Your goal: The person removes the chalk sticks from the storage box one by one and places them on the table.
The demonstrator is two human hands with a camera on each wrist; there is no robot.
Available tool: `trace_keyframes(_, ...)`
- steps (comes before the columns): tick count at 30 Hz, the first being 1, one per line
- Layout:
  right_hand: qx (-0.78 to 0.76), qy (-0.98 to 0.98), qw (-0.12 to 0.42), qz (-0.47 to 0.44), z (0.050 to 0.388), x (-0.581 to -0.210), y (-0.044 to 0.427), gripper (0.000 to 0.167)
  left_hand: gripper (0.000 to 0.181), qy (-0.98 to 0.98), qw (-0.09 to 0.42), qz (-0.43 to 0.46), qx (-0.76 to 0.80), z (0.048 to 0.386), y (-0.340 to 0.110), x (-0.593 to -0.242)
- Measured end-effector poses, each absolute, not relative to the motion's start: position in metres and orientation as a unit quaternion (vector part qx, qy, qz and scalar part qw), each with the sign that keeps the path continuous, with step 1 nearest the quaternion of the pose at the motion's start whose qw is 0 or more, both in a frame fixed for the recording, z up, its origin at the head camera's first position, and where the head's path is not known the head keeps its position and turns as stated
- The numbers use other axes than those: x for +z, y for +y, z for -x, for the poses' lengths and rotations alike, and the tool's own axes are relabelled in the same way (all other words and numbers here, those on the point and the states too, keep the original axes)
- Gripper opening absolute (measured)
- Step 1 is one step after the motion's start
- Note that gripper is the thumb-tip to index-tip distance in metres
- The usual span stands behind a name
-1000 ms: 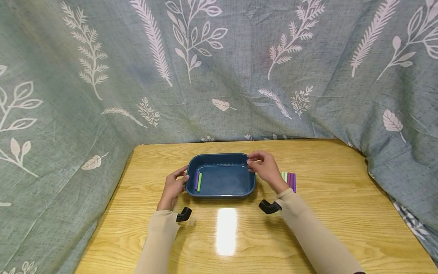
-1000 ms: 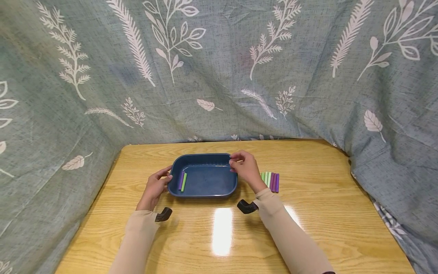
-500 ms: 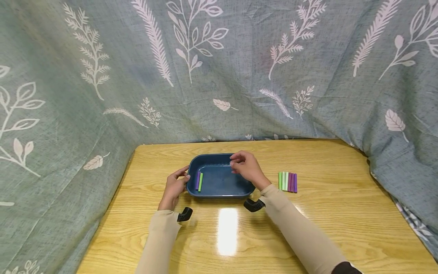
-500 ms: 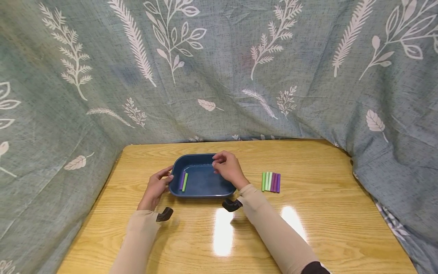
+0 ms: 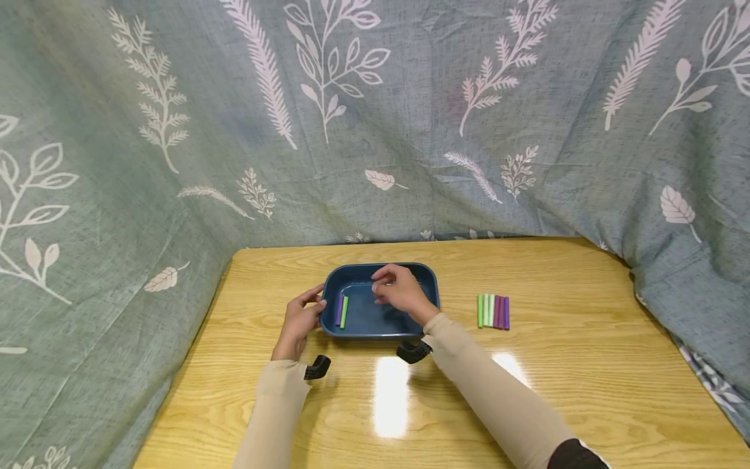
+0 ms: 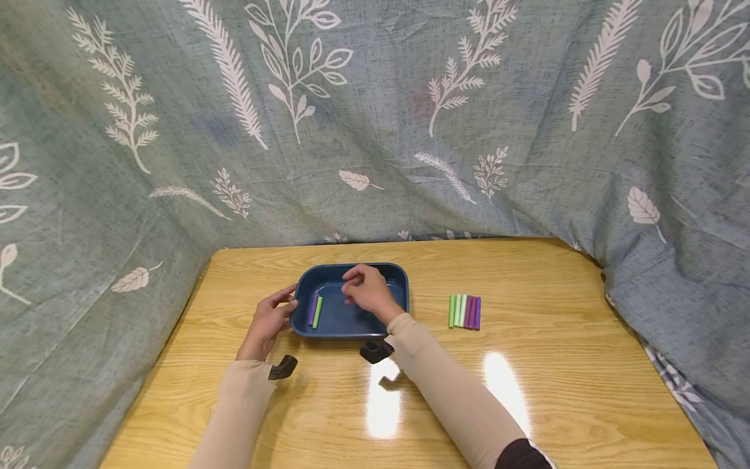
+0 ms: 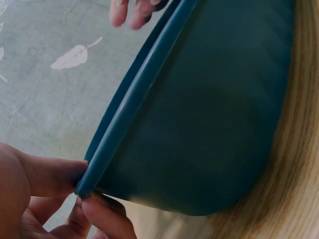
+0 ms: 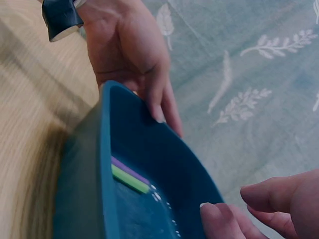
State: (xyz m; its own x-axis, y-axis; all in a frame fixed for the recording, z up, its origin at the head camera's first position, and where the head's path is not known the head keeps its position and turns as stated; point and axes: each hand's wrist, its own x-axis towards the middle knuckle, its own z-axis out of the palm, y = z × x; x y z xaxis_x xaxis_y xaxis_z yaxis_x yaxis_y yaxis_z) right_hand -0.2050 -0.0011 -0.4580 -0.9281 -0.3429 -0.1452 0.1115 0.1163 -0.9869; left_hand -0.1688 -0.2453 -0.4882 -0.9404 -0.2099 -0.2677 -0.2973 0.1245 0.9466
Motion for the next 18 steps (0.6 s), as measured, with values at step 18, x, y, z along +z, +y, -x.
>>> trace_keyframes(18, -0.654, 0.717, 0.227, 0.082, 0.206, -0.469, -0.033, 0.034, 0.047, 0.75, 0.032, 0.17, 0.638, 0.168, -0.245, -0.487)
